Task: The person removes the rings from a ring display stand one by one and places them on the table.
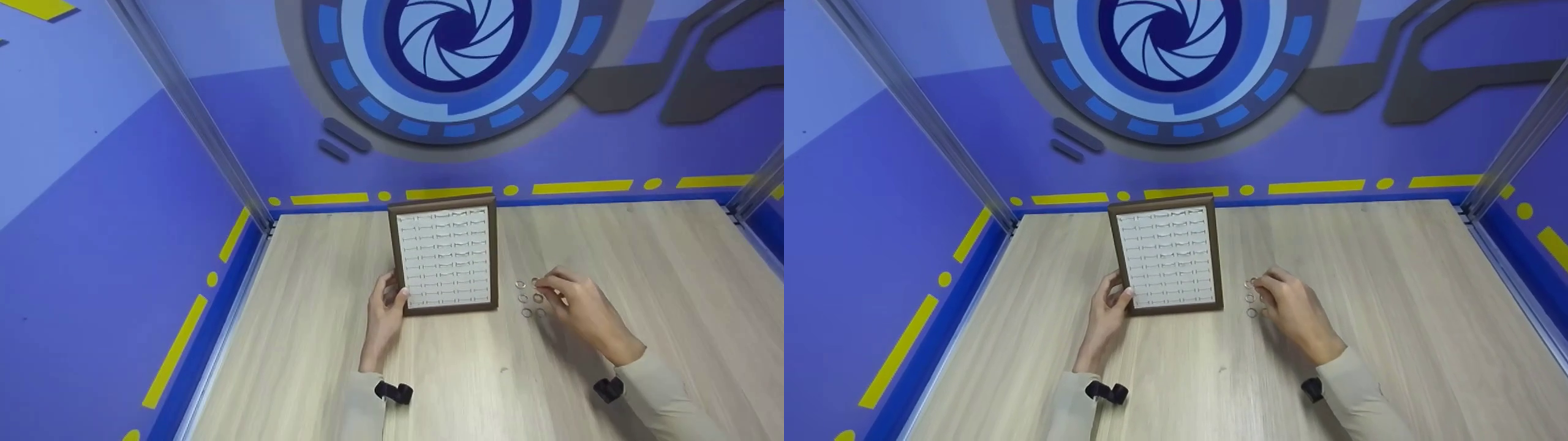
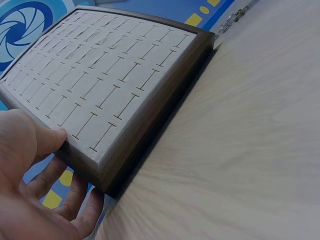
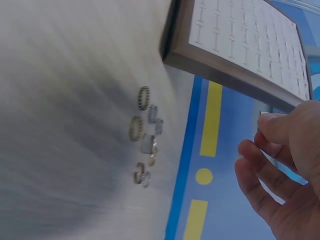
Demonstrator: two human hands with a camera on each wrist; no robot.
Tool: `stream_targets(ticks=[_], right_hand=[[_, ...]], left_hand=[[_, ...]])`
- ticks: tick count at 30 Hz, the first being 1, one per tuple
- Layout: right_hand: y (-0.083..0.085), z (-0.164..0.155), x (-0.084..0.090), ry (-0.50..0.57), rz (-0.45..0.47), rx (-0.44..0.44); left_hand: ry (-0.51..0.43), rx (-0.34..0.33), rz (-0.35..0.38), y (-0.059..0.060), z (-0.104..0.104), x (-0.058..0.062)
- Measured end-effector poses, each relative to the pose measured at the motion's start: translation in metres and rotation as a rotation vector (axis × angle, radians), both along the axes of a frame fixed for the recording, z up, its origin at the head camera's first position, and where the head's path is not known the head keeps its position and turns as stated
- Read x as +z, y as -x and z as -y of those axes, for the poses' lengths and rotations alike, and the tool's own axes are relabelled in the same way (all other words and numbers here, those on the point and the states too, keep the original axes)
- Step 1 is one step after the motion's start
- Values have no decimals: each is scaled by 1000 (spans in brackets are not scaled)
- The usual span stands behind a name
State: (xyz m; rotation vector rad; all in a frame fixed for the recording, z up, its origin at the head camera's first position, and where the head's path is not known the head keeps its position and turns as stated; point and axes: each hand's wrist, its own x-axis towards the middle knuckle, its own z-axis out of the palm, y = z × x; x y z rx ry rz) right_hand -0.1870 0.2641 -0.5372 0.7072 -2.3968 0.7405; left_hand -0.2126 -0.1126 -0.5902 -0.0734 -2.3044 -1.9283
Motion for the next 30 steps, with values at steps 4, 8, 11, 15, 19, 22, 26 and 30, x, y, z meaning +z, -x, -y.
stream_targets(ticks=[4, 8, 11, 15, 19, 22, 26, 30], right_hand=[[-7, -8, -10, 9, 9, -31], [-13, -14, -19, 8, 33, -59], [-16, -18, -25, 12, 73, -72], [-19, -21, -31, 10, 114, -93], [-19, -23, -35, -25, 116, -144], [-20, -23, -38, -61, 125, -177], [-22, -23, -42, -91, 173, -192], [-22, -23, -43, -108, 221, -199]], left_hand=[[7, 6, 11, -1, 0, 0], [13, 6, 10, -1, 1, 0], [8, 7, 18, -1, 0, 1], [9, 5, 6, 0, 0, 1], [18, 1, -24, 1, 1, 1], [21, -3, -34, 1, 1, 1], [27, -16, -31, 2, 1, 0], [24, -18, -6, 1, 0, 1]])
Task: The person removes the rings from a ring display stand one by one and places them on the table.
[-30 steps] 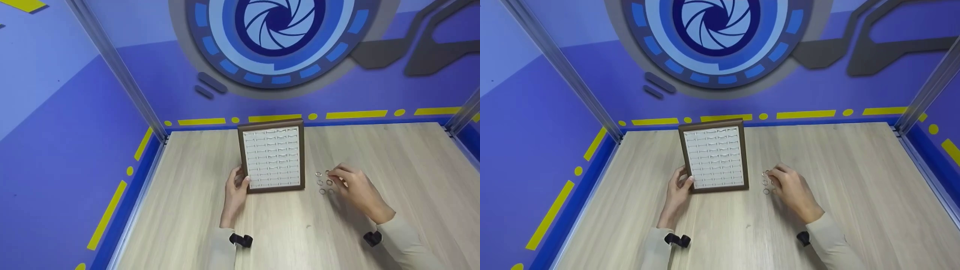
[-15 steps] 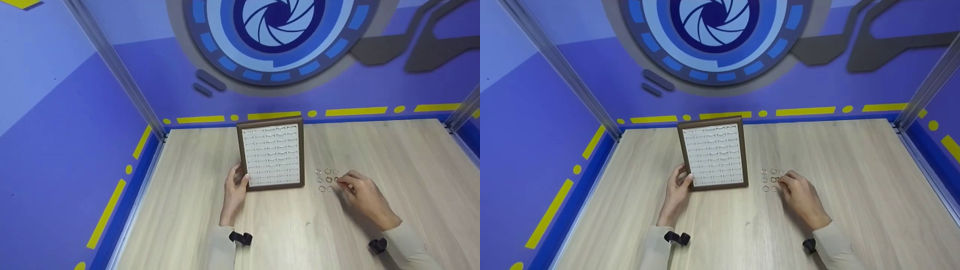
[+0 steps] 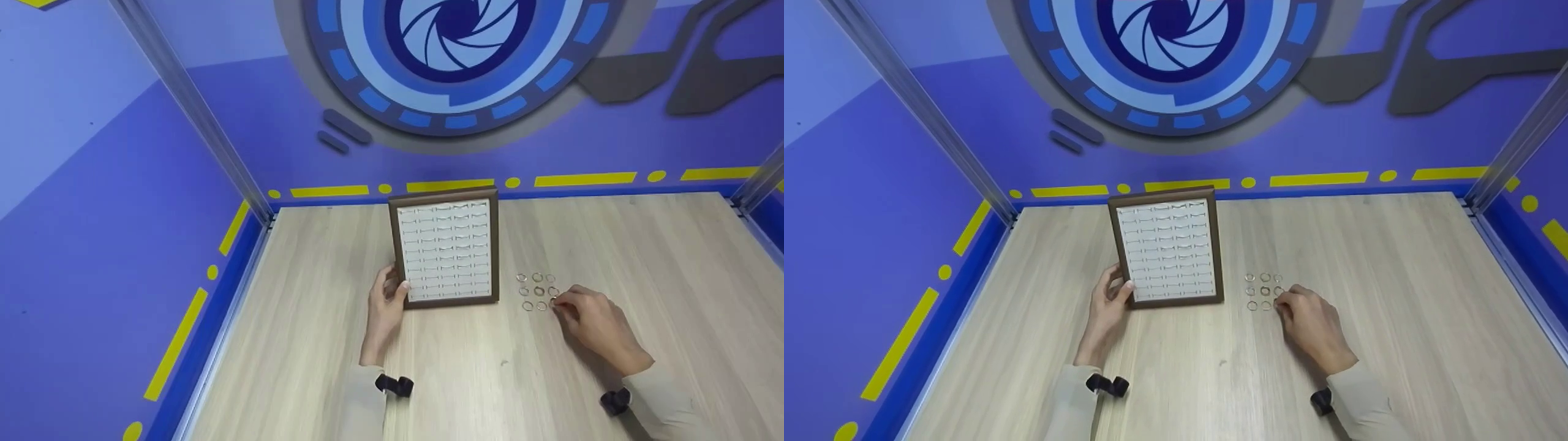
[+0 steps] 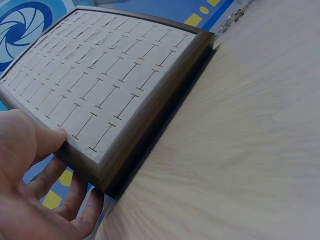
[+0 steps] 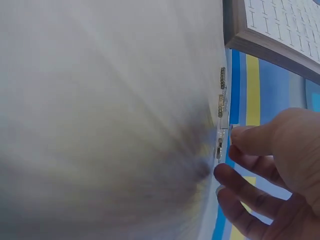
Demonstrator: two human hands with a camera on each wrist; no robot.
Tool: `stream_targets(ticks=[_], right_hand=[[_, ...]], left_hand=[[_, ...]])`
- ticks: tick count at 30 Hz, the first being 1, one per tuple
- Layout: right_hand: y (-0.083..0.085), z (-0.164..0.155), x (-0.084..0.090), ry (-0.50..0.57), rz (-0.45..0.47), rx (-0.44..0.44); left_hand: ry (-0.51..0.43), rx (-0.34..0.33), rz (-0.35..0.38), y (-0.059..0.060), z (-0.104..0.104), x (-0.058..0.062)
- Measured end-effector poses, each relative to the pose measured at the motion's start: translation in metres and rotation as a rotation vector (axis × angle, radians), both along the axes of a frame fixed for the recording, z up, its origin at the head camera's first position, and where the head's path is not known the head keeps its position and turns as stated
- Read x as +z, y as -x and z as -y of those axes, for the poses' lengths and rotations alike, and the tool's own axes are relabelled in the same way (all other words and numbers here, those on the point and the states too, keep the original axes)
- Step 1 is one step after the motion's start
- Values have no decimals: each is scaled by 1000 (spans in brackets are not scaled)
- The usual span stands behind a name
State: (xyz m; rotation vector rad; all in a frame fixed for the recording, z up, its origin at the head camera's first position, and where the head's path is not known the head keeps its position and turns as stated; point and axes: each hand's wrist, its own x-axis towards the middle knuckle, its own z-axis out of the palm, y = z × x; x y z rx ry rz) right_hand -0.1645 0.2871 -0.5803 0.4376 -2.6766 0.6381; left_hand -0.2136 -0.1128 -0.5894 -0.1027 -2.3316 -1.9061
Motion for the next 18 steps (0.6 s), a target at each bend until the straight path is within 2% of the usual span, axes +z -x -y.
stream_targets(ticks=[18], right_hand=[[4, -1, -1, -22, 65, -1]], left_hand=[[-8, -7, -7, 1, 0, 0]])
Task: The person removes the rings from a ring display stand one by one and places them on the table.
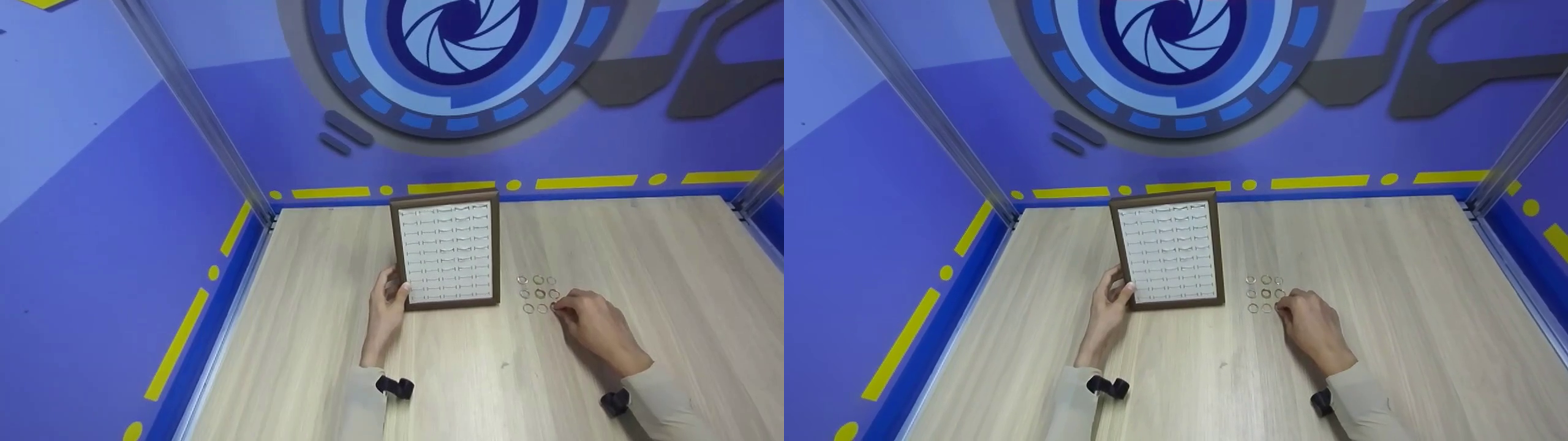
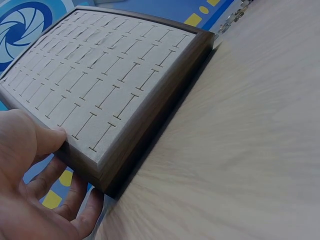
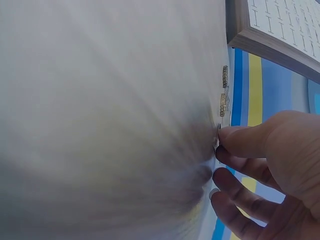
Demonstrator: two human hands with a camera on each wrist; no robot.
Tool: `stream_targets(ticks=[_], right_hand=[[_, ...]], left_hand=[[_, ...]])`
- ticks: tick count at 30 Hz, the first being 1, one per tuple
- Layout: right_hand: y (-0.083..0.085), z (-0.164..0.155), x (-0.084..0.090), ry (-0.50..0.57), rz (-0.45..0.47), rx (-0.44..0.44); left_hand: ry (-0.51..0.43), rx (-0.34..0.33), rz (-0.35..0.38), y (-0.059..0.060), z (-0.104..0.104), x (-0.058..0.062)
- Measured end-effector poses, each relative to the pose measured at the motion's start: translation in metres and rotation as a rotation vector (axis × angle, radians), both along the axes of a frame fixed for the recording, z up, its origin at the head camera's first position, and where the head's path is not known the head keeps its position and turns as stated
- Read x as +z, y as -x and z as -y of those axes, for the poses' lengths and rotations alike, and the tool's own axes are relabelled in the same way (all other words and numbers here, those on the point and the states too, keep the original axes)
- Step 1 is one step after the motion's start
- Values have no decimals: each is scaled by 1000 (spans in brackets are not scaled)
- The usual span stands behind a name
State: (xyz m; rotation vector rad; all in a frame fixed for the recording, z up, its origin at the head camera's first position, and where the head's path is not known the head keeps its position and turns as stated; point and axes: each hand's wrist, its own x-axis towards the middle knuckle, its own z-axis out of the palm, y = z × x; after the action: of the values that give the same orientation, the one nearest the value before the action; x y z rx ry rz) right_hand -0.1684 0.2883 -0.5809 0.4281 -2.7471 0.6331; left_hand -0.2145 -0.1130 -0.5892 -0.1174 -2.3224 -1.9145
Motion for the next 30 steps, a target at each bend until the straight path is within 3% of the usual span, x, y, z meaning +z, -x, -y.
stream_targets(ticks=[22, 26, 30], right_hand=[[0, 4, 1, -22, 23, -6], [2, 0, 4, -19, 9, -8], [2, -8, 10, -5, -17, -11]], left_hand=[[-11, 13, 18, -2, 3, 0], [16, -1, 44, -1, 5, 3], [108, -59, 77, -2, 12, 8]])
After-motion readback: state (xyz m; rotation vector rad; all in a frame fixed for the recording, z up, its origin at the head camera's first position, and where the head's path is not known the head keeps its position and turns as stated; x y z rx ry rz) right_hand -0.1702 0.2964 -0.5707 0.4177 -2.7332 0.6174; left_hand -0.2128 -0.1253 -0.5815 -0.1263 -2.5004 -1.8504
